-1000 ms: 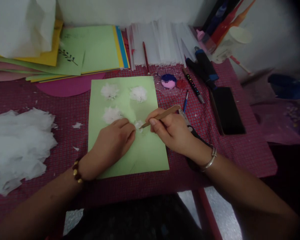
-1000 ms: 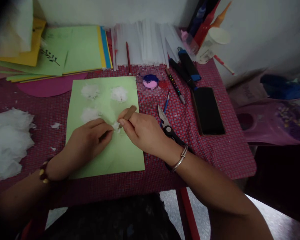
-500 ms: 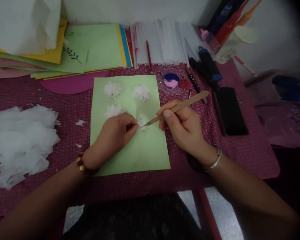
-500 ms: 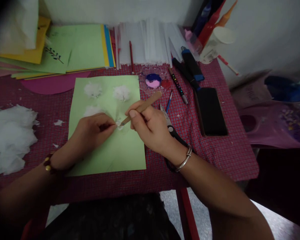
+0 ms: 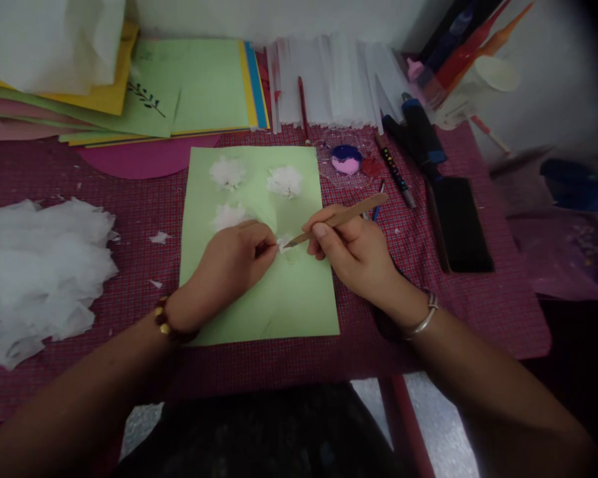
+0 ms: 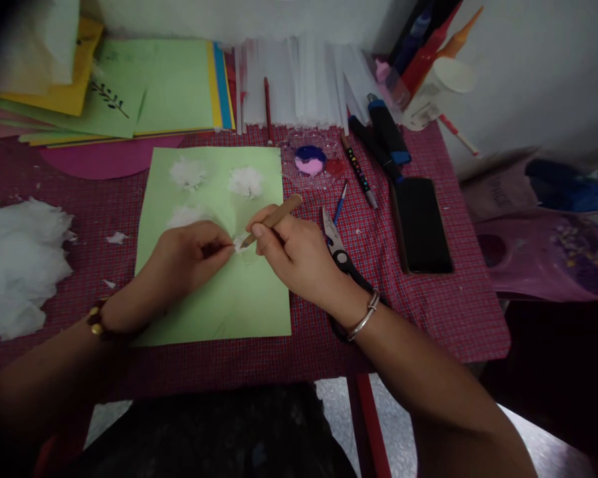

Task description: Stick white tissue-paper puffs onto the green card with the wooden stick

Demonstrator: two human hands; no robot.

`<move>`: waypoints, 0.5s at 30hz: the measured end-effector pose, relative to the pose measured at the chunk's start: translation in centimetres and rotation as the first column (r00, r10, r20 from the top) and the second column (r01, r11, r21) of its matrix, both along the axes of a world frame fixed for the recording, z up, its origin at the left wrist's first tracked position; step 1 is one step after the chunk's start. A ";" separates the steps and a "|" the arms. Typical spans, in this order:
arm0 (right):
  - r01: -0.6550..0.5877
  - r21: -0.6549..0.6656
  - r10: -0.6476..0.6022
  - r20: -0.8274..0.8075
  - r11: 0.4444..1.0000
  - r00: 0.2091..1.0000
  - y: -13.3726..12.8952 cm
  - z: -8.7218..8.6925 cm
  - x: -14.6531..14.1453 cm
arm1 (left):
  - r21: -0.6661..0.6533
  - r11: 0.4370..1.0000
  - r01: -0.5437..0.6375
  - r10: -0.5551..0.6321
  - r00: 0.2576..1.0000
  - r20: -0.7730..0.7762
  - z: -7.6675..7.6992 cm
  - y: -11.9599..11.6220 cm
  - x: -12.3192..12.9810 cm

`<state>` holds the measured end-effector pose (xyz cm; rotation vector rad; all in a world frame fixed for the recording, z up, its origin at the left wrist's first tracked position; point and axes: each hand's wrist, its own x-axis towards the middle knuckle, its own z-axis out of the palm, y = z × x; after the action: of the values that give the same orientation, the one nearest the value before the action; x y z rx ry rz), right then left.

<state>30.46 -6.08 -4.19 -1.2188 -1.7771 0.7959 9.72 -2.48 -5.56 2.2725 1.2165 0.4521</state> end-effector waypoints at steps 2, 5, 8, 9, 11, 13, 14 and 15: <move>0.006 -0.005 -0.006 0.001 1.000 1.000 0.0 0.0 0.0 | -0.012 1.000 -0.019 0.019 1.000 -0.018 0.1 0.0 0.1; 0.054 -0.027 -0.054 -0.020 0.998 0.998 -0.2 0.2 0.0 | -0.037 0.999 -0.028 0.027 0.999 -0.033 0.3 -0.1 0.1; 0.097 -0.050 -0.100 -0.064 0.994 0.993 -0.3 0.4 0.0 | -0.035 0.999 -0.018 0.017 0.999 -0.037 0.5 0.0 0.1; 0.084 -0.057 -0.088 -0.076 0.995 0.993 -0.4 0.5 0.0 | -0.030 0.999 -0.019 0.018 0.999 -0.037 0.4 0.1 0.1; 0.035 -0.060 -0.040 -0.080 0.998 0.996 -0.4 0.4 -0.1 | -0.021 0.999 -0.026 0.026 0.999 -0.035 0.2 0.1 0.2; 0.007 -0.056 -0.009 -0.041 0.998 0.999 -0.4 0.4 0.0 | -0.013 1.000 -0.029 0.028 0.999 -0.028 0.0 0.1 0.4; 0.009 -0.049 -0.010 -0.011 0.999 1.000 -0.5 0.4 0.0 | -0.011 1.000 -0.022 0.021 1.000 -0.022 0.1 0.0 0.5; 0.026 -0.051 -0.025 0.028 0.998 0.999 -0.5 0.3 0.1 | -0.016 1.000 -0.007 0.007 1.000 -0.016 0.2 -0.1 0.6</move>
<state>30.58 -6.54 -3.91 -1.2893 -1.7696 0.8175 10.29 -2.57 -5.31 2.2628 1.2315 0.4259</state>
